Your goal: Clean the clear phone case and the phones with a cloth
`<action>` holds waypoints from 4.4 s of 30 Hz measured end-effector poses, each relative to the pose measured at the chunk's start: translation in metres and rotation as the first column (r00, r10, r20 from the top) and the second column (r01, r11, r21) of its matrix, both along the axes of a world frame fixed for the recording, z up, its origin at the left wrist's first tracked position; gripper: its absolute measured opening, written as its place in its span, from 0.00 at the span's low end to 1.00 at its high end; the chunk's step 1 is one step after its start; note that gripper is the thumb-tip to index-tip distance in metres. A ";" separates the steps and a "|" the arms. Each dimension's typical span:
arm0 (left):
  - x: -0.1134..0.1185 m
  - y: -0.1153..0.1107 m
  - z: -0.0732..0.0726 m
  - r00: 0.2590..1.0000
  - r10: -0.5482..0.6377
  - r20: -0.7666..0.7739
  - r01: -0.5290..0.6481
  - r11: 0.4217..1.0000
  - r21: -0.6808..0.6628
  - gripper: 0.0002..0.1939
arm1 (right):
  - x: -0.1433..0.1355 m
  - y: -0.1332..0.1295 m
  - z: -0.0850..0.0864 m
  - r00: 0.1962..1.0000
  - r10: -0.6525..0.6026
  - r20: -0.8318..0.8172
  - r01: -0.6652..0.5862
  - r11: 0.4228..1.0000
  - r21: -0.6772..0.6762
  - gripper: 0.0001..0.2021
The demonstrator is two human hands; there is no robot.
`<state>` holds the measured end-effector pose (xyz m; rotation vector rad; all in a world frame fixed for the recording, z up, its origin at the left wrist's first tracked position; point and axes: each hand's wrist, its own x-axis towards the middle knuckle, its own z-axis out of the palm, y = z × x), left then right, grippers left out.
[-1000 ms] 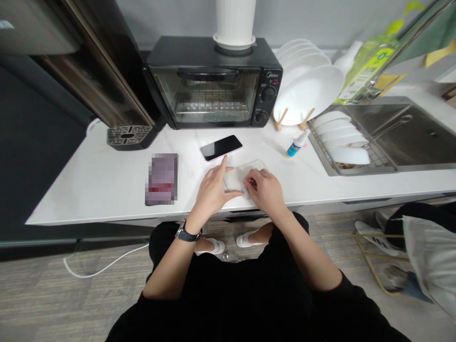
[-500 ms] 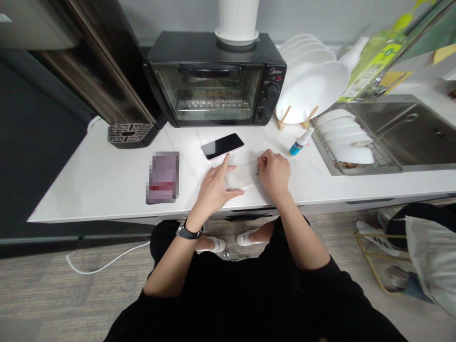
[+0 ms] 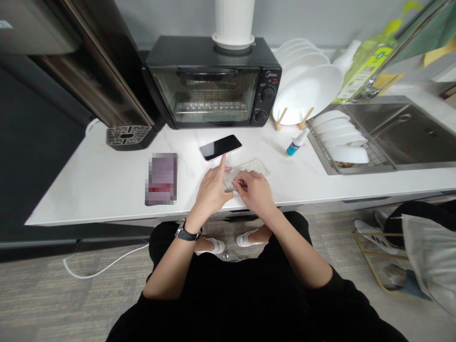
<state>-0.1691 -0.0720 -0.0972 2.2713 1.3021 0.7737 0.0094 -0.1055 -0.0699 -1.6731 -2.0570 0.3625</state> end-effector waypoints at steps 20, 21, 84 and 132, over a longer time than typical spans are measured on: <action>0.003 -0.001 0.011 1.000 -0.001 0.010 0.002 0.995 -0.102 0.70 | 0.005 0.043 -0.002 0.960 -0.256 0.114 0.246 0.964 0.097 0.09; 0.003 -0.001 0.010 1.000 0.002 -0.001 -0.002 0.995 -0.096 0.70 | -0.005 0.040 -0.001 0.973 -0.208 0.100 0.201 0.977 0.078 0.09; -0.001 -0.004 0.010 0.998 -0.002 -0.063 -0.004 0.995 -0.103 0.57 | 0.014 0.025 0.001 0.988 0.157 0.004 -0.156 0.987 -0.028 0.05; -0.001 0.063 0.045 0.949 0.184 -0.257 -0.155 0.979 0.129 0.40 | 0.094 0.053 -0.016 0.412 0.074 -0.908 -0.124 0.992 0.025 0.30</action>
